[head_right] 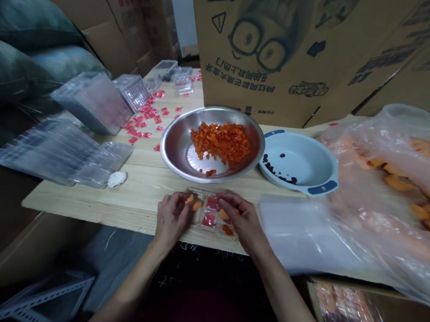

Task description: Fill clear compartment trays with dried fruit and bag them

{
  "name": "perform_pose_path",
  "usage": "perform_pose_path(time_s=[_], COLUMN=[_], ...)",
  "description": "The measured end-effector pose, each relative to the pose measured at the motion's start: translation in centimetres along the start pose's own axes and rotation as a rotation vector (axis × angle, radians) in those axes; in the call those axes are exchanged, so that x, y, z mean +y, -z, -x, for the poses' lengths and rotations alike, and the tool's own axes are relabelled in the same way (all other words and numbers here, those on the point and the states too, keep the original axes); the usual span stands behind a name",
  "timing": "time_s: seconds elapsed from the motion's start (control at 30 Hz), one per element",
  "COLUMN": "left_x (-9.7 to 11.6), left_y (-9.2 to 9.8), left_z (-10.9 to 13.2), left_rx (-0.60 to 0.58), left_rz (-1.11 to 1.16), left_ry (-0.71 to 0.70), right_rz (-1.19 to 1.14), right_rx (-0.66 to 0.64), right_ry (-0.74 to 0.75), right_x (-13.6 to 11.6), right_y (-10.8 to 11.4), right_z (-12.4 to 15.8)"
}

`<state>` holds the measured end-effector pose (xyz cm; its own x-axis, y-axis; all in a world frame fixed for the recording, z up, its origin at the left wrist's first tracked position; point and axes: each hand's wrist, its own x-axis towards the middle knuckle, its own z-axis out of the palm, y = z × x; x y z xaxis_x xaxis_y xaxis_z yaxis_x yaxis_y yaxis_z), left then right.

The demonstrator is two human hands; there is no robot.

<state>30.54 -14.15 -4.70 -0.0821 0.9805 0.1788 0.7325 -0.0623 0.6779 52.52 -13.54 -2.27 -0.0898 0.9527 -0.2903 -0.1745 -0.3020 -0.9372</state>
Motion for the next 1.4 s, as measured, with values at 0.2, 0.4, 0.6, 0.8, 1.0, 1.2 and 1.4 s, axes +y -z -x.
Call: perform_pose_path(time_s=[0.2, 0.4, 0.6, 0.8, 1.0, 1.2, 1.4], left_x=[1.0, 4.1, 2.9, 1.3, 0.6, -0.8, -1.6], left_y=[0.8, 2.4, 3.3, 2.3, 2.4, 3.6, 2.9], left_z=[0.8, 2.0, 2.0, 2.6, 4.5, 4.5, 3.6], left_rx=[0.105, -0.174, -0.163, 0.131, 0.016, 0.118, 0.049], left_rz=[-0.044, 0.442, 0.477, 0.58, 0.169, 0.114, 0.02], left_ry=[-0.072, -0.04, 0.06, 0.268, -0.013, -0.028, -0.113], right_rz=[-0.136, 0.05, 0.208, 0.227, 0.35, 0.607, 0.793], right_rx=[-0.019, -0.16, -0.212, -0.149, -0.224, -0.41, -0.335], right_ry=[-0.039, 0.048, 0.133, 0.159, 0.26, 0.311, 0.636], right_x=[0.0, 1.3, 1.7, 1.9, 4.0, 3.6, 3.4], right_y=[-2.1, -4.8, -6.4, -7.0, -7.6, -7.7, -6.7], right_z=[-0.6, -1.6, -1.6, -1.0, -2.0, -3.3, -3.6])
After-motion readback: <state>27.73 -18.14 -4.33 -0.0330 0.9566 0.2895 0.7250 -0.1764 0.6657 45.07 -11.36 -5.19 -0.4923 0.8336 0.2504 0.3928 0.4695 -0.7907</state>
